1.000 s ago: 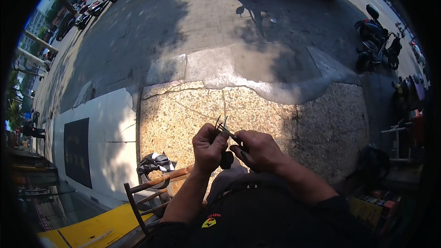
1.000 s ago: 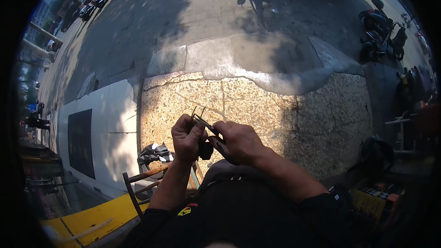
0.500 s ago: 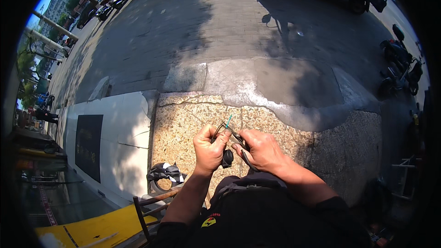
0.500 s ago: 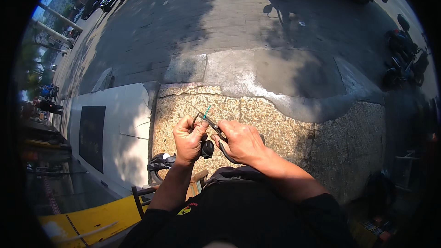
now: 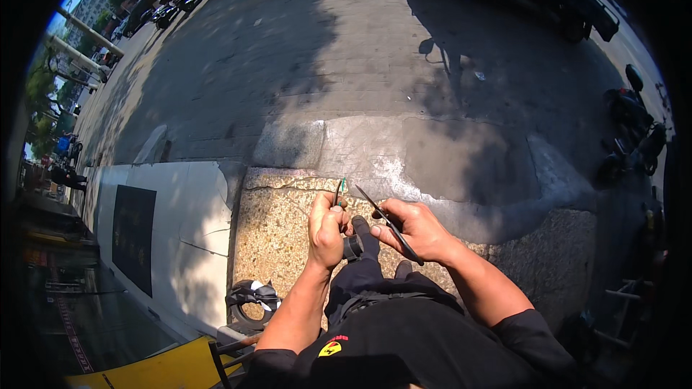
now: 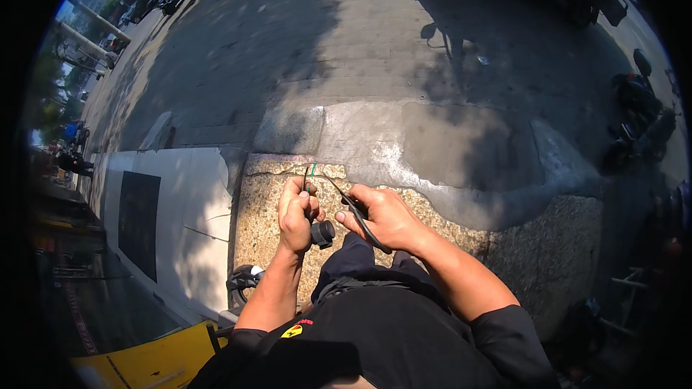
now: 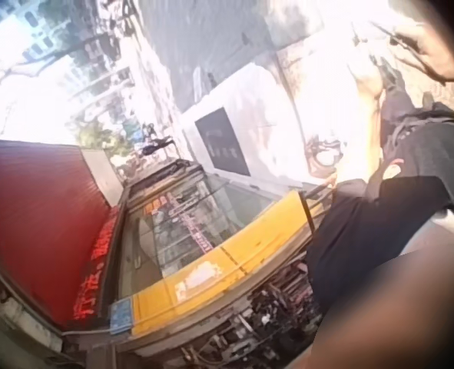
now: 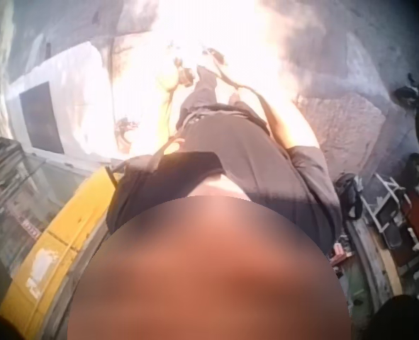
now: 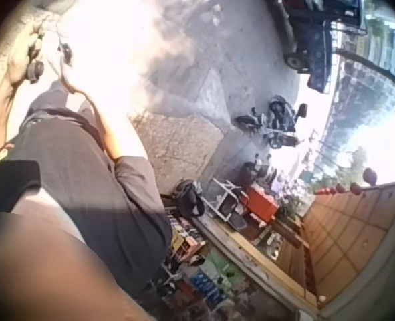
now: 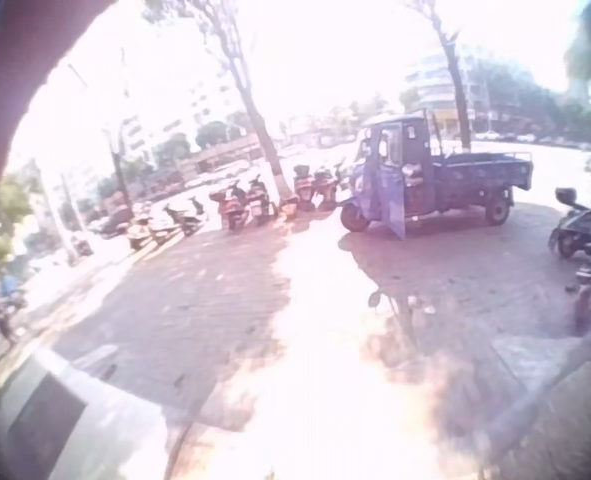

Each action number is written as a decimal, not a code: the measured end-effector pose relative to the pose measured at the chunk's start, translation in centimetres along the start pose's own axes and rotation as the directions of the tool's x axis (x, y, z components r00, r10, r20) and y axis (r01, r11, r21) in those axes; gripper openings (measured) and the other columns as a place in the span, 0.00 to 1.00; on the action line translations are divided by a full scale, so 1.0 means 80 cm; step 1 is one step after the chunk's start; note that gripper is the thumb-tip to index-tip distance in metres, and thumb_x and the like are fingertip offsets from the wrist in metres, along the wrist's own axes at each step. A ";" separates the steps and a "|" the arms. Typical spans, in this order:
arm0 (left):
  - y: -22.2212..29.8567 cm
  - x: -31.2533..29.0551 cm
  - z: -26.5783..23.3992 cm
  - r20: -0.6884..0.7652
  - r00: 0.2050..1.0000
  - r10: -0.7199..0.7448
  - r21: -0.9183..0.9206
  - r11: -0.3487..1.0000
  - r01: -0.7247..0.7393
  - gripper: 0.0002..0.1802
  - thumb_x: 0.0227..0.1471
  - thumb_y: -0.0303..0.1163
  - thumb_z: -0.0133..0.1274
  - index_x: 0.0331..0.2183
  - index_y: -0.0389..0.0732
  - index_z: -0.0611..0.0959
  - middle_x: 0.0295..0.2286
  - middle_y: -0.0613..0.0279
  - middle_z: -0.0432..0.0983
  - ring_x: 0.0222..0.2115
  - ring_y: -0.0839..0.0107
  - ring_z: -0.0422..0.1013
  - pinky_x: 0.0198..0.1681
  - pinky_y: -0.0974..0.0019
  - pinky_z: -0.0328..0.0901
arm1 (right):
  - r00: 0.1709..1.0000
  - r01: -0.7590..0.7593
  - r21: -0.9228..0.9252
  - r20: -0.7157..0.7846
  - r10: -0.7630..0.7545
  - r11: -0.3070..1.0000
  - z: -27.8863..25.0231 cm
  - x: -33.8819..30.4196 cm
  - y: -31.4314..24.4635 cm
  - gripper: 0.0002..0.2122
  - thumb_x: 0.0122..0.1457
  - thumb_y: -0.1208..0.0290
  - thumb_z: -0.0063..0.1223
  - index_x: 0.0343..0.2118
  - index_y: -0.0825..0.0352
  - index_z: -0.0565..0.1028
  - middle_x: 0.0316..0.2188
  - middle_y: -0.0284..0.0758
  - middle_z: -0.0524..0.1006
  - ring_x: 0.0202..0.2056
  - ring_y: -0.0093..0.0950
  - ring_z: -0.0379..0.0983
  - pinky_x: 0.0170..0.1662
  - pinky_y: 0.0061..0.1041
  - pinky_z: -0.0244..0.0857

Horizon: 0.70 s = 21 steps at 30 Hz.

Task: The person selects pliers from a cluttered workbench, cuts a wire, and then works inside the driver's side of a blue truck, manipulating wires under the dashboard.

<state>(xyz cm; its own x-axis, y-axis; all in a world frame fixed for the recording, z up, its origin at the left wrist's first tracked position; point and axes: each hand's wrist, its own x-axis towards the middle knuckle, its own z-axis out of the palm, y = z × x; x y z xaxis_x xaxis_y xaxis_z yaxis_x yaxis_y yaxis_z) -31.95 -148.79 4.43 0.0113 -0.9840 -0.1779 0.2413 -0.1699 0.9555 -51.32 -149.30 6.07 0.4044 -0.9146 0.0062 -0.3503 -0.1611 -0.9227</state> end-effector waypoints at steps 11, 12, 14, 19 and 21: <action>0.029 0.227 -0.040 0.109 0.981 0.162 0.145 0.974 -0.177 0.06 0.57 0.30 0.42 0.33 0.38 0.71 0.21 0.71 0.64 0.21 0.83 0.58 0.23 0.74 0.56 | 0.997 0.061 -0.278 -0.019 -0.069 0.959 -0.023 0.218 0.004 0.14 0.56 0.62 0.59 0.28 0.69 0.69 0.16 0.46 0.69 0.21 0.51 0.65 0.24 0.40 0.59; 0.034 0.244 -0.044 0.116 0.979 0.170 0.161 0.969 -0.187 0.05 0.57 0.29 0.43 0.34 0.38 0.71 0.21 0.71 0.64 0.21 0.83 0.58 0.23 0.74 0.56 | 0.997 0.055 -0.266 -0.038 -0.068 0.963 -0.024 0.232 0.004 0.14 0.56 0.62 0.59 0.28 0.68 0.69 0.16 0.46 0.69 0.21 0.51 0.65 0.24 0.40 0.59; 0.047 0.275 -0.050 0.115 0.978 0.175 0.111 0.976 -0.187 0.05 0.57 0.26 0.44 0.37 0.38 0.70 0.24 0.70 0.65 0.23 0.84 0.59 0.25 0.75 0.57 | 0.994 0.059 -0.259 -0.077 -0.081 0.964 -0.027 0.260 0.005 0.13 0.55 0.64 0.59 0.27 0.68 0.68 0.18 0.46 0.70 0.23 0.51 0.67 0.25 0.40 0.60; 0.061 0.354 -0.053 0.041 0.962 0.269 -0.012 0.963 -0.269 0.08 0.56 0.21 0.47 0.39 0.38 0.69 0.28 0.69 0.67 0.24 0.84 0.62 0.26 0.78 0.59 | 0.990 0.078 -0.318 -0.087 -0.111 0.945 -0.039 0.346 0.023 0.13 0.53 0.66 0.60 0.27 0.68 0.68 0.21 0.45 0.72 0.26 0.51 0.69 0.26 0.42 0.62; 0.064 0.392 -0.056 0.014 0.959 0.282 0.011 0.959 -0.282 0.07 0.56 0.20 0.48 0.38 0.38 0.70 0.27 0.70 0.67 0.24 0.85 0.61 0.26 0.78 0.58 | 0.987 0.097 -0.303 -0.090 -0.129 0.948 -0.046 0.384 0.035 0.13 0.53 0.66 0.61 0.27 0.68 0.68 0.21 0.45 0.72 0.26 0.51 0.69 0.26 0.42 0.62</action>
<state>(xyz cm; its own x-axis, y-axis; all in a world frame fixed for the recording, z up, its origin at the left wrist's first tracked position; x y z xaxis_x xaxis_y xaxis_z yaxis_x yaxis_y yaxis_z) -26.00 -180.31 2.72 0.0657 -0.9926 0.1017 0.2176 0.1138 0.9694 -42.96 -179.20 5.08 0.3685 -0.9157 0.1603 -0.5490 -0.3536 -0.7574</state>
